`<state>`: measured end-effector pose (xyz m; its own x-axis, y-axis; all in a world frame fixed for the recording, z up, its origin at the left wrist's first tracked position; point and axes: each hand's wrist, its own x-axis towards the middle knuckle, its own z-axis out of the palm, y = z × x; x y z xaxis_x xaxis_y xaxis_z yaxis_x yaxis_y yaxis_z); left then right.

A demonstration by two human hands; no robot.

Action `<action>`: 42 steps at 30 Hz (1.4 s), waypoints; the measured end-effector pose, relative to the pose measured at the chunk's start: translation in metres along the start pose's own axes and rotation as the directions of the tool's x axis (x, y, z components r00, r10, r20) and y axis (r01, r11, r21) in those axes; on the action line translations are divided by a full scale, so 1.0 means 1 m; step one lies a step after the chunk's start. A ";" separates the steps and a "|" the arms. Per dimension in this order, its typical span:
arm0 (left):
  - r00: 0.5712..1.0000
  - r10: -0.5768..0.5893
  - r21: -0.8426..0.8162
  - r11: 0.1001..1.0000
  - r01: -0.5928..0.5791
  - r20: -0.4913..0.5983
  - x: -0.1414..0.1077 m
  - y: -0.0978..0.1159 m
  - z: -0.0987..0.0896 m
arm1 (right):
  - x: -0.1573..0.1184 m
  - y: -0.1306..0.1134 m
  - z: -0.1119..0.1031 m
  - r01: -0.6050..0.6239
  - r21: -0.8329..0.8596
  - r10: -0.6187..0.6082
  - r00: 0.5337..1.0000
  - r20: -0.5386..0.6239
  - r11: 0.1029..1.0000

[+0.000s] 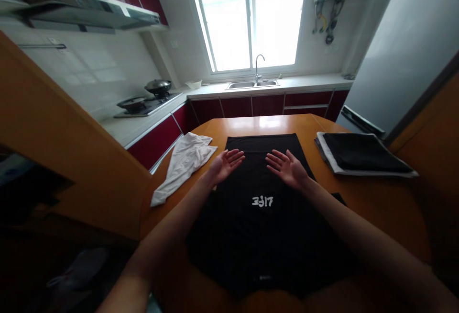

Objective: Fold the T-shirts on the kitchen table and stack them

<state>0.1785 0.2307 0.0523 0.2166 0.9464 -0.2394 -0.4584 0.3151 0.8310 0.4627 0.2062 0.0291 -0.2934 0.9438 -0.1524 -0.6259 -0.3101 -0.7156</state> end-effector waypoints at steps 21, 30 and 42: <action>0.635 0.737 0.913 -0.058 0.403 -0.233 -0.185 -0.073 -0.134 | -0.155 0.139 0.065 0.660 -0.715 0.258 0.750 0.610 -0.229; 0.609 0.761 0.926 -0.031 0.377 -0.222 -0.184 -0.070 -0.136 | -0.162 0.143 0.064 0.753 -0.655 0.381 0.623 0.683 -0.058; 0.612 0.763 0.939 -0.018 0.343 -0.209 -0.184 -0.069 -0.141 | -0.160 0.143 0.060 0.734 -0.677 0.361 0.648 0.671 -0.059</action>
<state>0.0488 0.0449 -0.0320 -0.3973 0.8342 0.3825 0.8921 0.2532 0.3743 0.3767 0.0038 -0.0080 -0.9009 0.4223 0.1005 0.3103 0.7884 -0.5312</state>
